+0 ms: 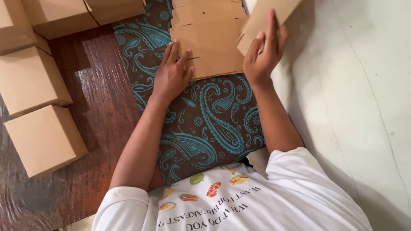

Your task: Assembling cardboard boxes from flat templates by folding and tucking flaps.

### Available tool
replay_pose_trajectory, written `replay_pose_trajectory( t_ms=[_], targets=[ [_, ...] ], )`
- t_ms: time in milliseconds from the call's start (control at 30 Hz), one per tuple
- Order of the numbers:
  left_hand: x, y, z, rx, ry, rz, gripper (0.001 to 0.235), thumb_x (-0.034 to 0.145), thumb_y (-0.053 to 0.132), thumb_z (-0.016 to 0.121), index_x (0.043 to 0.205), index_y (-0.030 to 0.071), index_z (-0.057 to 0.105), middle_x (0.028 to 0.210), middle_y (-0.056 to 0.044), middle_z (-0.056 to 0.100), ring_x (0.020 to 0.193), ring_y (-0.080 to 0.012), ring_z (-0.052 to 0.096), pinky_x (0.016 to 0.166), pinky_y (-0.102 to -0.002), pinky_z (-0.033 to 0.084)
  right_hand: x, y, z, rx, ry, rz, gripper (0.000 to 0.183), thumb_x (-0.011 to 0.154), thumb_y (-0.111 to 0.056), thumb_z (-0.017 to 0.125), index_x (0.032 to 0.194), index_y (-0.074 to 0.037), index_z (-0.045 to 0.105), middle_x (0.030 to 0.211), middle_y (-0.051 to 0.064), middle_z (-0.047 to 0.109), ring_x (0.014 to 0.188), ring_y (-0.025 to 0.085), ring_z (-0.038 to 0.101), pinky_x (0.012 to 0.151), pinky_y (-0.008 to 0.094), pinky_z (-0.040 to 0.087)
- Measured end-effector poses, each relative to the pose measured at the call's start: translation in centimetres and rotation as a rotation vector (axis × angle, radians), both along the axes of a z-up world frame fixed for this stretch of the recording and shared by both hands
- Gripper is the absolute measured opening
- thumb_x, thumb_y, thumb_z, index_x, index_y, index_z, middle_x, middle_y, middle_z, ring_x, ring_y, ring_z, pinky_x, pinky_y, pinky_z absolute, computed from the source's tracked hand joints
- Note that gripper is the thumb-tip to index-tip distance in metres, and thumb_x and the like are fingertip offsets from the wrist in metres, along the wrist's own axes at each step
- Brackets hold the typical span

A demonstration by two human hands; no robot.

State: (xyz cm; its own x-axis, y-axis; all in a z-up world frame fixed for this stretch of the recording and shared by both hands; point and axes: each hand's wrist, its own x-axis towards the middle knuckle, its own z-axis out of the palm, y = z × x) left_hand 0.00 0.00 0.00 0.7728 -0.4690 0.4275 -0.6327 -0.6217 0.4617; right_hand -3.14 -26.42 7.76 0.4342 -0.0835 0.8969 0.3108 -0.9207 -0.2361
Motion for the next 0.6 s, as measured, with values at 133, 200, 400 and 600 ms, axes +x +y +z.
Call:
replay_pose_trajectory(
  t_ms=[133, 200, 400, 600],
  targets=[
    [0.4, 0.3, 0.4, -0.095, 0.105, -0.021, 0.046, 0.108, 0.025, 0.066, 0.148, 0.007, 0.054, 0.165, -0.023, 0.026, 0.155, -0.042, 0.016, 0.112, -0.065, 0.042, -4.4, 3.2, 2.4, 0.396, -0.028, 0.392, 0.049, 0.113, 0.0, 0.056, 0.159, -0.006, 0.039, 0.155, 0.01, 0.03, 0.149, 0.027, 0.049, 0.118, 0.038, 0.059],
    [0.7, 0.6, 1.0, -0.538, 0.18, 0.035, 0.056, 0.109, 0.051, 0.049, 0.146, 0.011, 0.057, 0.156, -0.026, 0.04, 0.147, -0.0473, 0.035, 0.116, -0.067, 0.037, -7.6, 4.9, 4.6, 0.736, -0.044, 0.374, 0.074, 0.107, -0.013, 0.07, 0.171, -0.015, 0.032, 0.179, 0.005, 0.025, 0.169, 0.018, 0.032, 0.11, 0.032, 0.064],
    [2.4, 4.0, 5.6, -1.383, 1.133, 0.234, 0.115, 0.065, 0.081, 0.042, 0.157, 0.011, 0.043, 0.109, -0.01, 0.063, 0.088, -0.0219, 0.057, 0.081, -0.036, 0.05, -13.7, 6.8, 1.1, 0.708, 0.443, 0.345, 0.075, 0.104, -0.036, 0.064, 0.16, 0.0, 0.029, 0.166, 0.024, 0.034, 0.156, 0.034, 0.037, 0.127, 0.044, 0.036],
    [1.3, 8.0, 8.0, -0.859, 0.863, 0.386, 0.044, 0.095, 0.027, 0.064, 0.136, 0.017, 0.053, 0.131, -0.004, 0.067, 0.122, -0.0219, 0.067, 0.096, -0.038, 0.057, -19.7, 9.8, -3.4, 0.386, 0.84, 0.42, 0.034, 0.097, -0.027, 0.066, 0.123, -0.006, 0.075, 0.086, 0.007, 0.073, 0.076, 0.018, 0.066, 0.073, 0.032, 0.052]
  ],
)
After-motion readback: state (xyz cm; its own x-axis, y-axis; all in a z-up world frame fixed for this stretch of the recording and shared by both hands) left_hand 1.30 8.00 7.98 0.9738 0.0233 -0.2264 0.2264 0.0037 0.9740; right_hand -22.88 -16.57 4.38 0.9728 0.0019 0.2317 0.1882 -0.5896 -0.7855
